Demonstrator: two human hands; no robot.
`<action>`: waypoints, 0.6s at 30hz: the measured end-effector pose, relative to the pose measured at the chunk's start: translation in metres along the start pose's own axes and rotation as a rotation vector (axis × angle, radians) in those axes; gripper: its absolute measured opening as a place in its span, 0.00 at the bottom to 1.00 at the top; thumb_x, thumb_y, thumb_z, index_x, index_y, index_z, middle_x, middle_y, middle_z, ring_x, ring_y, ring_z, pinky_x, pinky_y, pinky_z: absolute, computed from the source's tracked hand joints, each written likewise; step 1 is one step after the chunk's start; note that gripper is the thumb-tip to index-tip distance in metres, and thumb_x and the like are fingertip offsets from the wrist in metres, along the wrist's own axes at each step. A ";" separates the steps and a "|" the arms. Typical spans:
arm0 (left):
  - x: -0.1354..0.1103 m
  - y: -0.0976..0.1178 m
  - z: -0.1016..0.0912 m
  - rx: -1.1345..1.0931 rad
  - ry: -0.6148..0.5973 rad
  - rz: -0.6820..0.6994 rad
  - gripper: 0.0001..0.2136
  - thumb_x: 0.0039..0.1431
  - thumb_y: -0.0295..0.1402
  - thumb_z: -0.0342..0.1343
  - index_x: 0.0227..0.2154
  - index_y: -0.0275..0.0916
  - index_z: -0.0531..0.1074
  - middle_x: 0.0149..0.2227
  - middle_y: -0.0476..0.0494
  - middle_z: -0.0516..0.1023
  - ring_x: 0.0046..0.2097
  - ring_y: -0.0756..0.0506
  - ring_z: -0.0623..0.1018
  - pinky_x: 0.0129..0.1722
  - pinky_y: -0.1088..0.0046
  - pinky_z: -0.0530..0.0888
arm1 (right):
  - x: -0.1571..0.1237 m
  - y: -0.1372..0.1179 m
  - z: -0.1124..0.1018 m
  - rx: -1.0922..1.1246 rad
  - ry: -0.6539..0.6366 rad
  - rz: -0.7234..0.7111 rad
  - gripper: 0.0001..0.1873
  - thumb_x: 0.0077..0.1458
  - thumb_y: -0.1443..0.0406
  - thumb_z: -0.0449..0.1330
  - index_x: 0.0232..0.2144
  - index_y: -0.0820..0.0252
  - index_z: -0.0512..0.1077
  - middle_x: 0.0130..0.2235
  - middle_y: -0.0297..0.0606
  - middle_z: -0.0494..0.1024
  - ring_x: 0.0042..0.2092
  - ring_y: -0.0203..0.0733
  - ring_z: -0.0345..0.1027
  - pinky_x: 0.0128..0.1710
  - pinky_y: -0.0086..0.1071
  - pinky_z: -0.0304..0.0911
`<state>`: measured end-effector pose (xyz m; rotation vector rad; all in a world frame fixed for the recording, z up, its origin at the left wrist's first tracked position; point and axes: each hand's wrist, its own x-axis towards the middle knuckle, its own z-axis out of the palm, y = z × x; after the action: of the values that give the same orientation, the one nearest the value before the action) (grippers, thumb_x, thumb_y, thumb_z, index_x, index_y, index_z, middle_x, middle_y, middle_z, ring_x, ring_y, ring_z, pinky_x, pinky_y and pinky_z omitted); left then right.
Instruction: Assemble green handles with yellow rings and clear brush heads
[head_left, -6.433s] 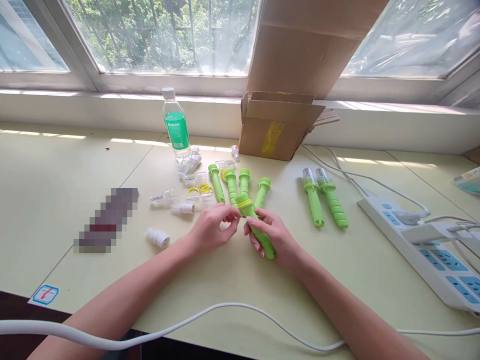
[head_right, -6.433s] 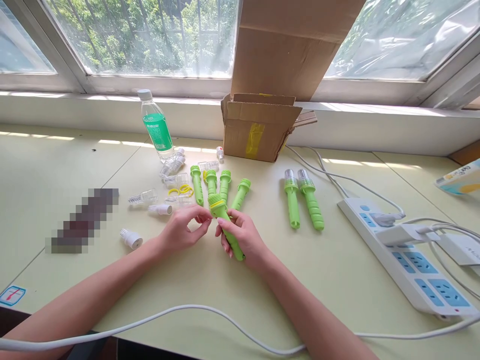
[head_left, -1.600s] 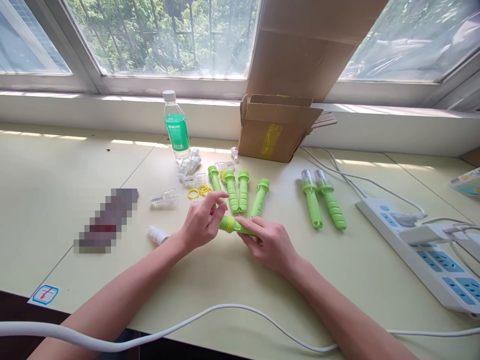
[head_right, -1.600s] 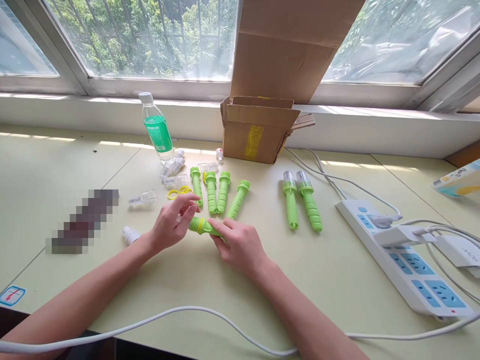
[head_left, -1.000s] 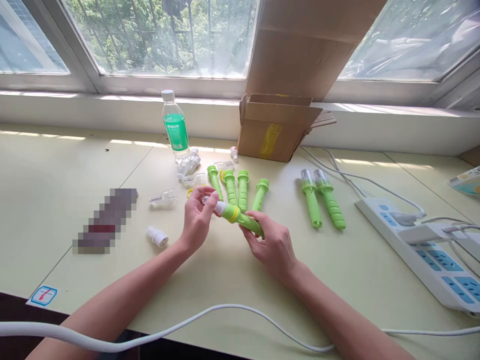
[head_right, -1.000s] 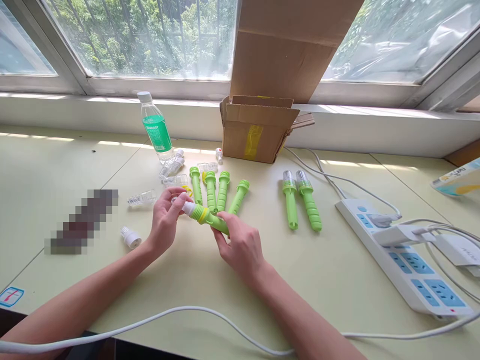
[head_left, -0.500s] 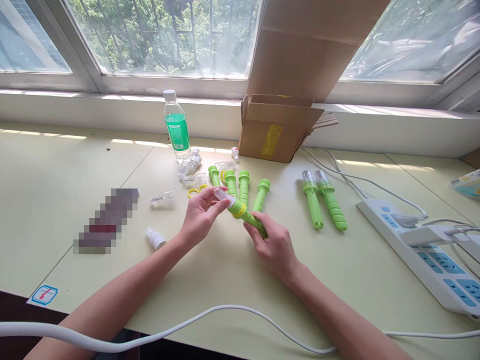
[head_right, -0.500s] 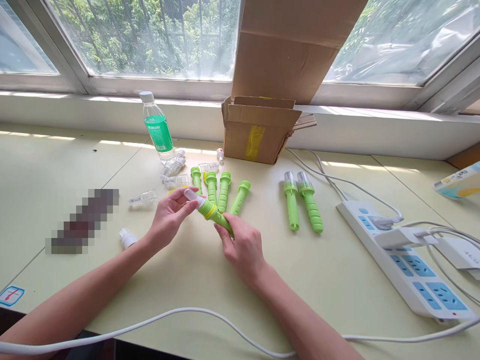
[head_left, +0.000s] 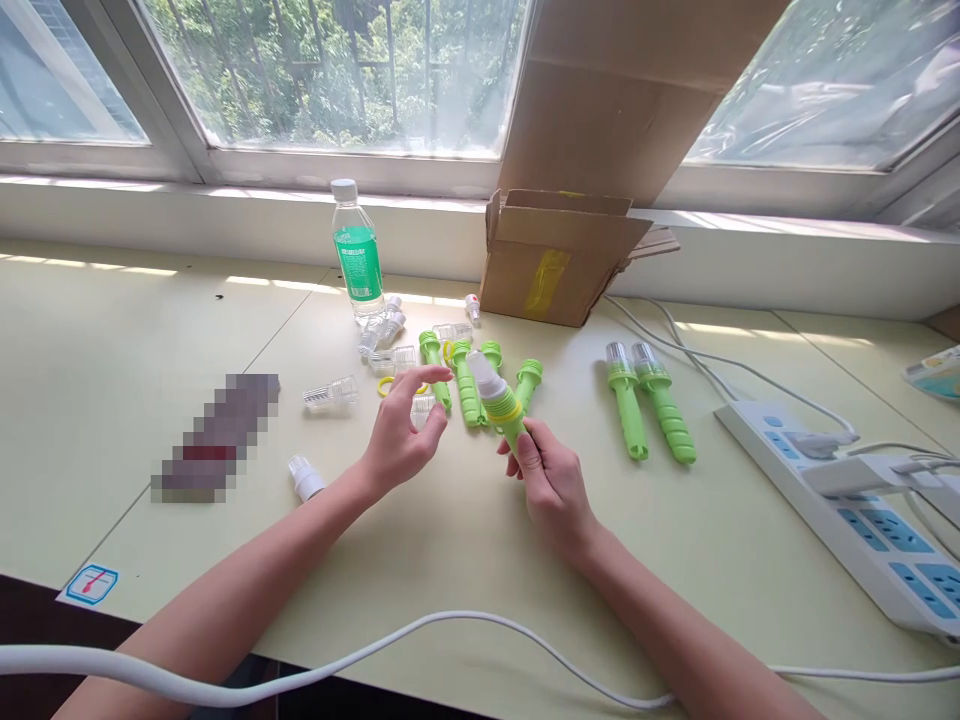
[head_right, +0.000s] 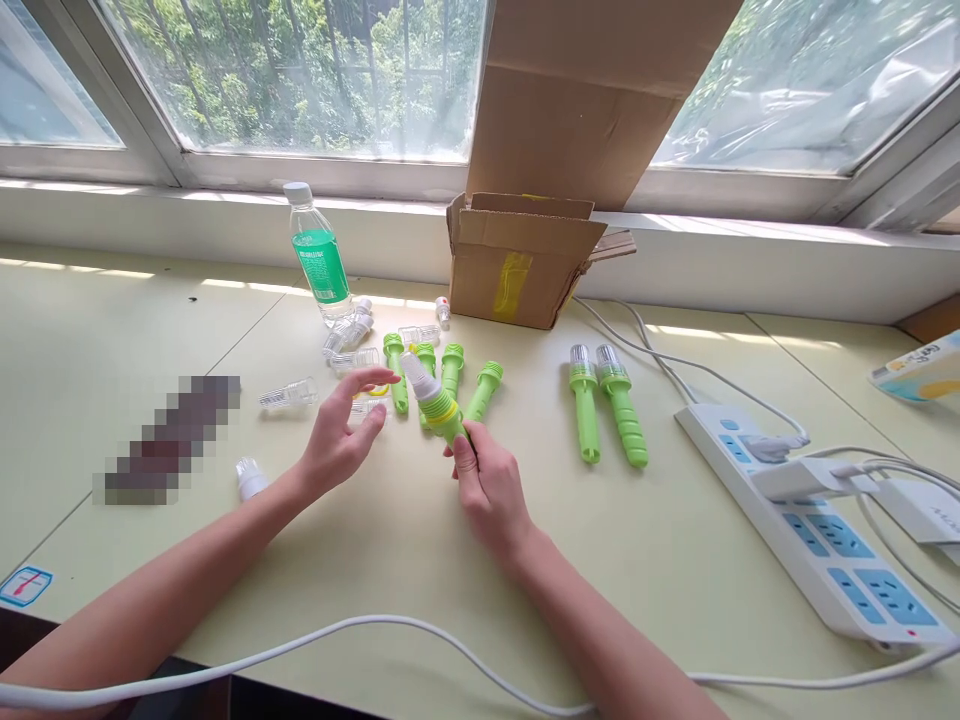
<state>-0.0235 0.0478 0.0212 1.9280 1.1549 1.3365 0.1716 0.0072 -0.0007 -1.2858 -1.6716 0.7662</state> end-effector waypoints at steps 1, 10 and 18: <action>0.001 -0.002 -0.001 0.126 -0.005 0.036 0.18 0.54 0.24 0.50 0.48 0.40 0.65 0.47 0.42 0.73 0.52 0.42 0.71 0.53 0.60 0.67 | 0.000 0.000 0.000 0.028 0.005 0.011 0.14 0.65 0.57 0.45 0.35 0.58 0.66 0.28 0.34 0.70 0.26 0.35 0.62 0.28 0.30 0.59; 0.002 -0.012 -0.007 0.831 -0.284 0.126 0.24 0.51 0.24 0.51 0.54 0.35 0.59 0.45 0.37 0.73 0.47 0.37 0.72 0.50 0.55 0.67 | 0.001 0.002 0.000 0.111 0.016 0.045 0.13 0.65 0.57 0.46 0.34 0.58 0.64 0.27 0.32 0.68 0.25 0.34 0.60 0.26 0.30 0.58; 0.006 -0.019 -0.008 0.635 -0.103 -0.004 0.16 0.60 0.35 0.50 0.51 0.38 0.61 0.44 0.36 0.75 0.38 0.40 0.77 0.34 0.66 0.70 | 0.002 0.005 0.000 0.075 0.025 0.045 0.14 0.64 0.56 0.47 0.34 0.58 0.65 0.27 0.33 0.69 0.25 0.35 0.61 0.26 0.30 0.58</action>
<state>-0.0363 0.0616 0.0122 2.3814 1.6675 0.9113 0.1739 0.0102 -0.0040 -1.2796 -1.5847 0.8287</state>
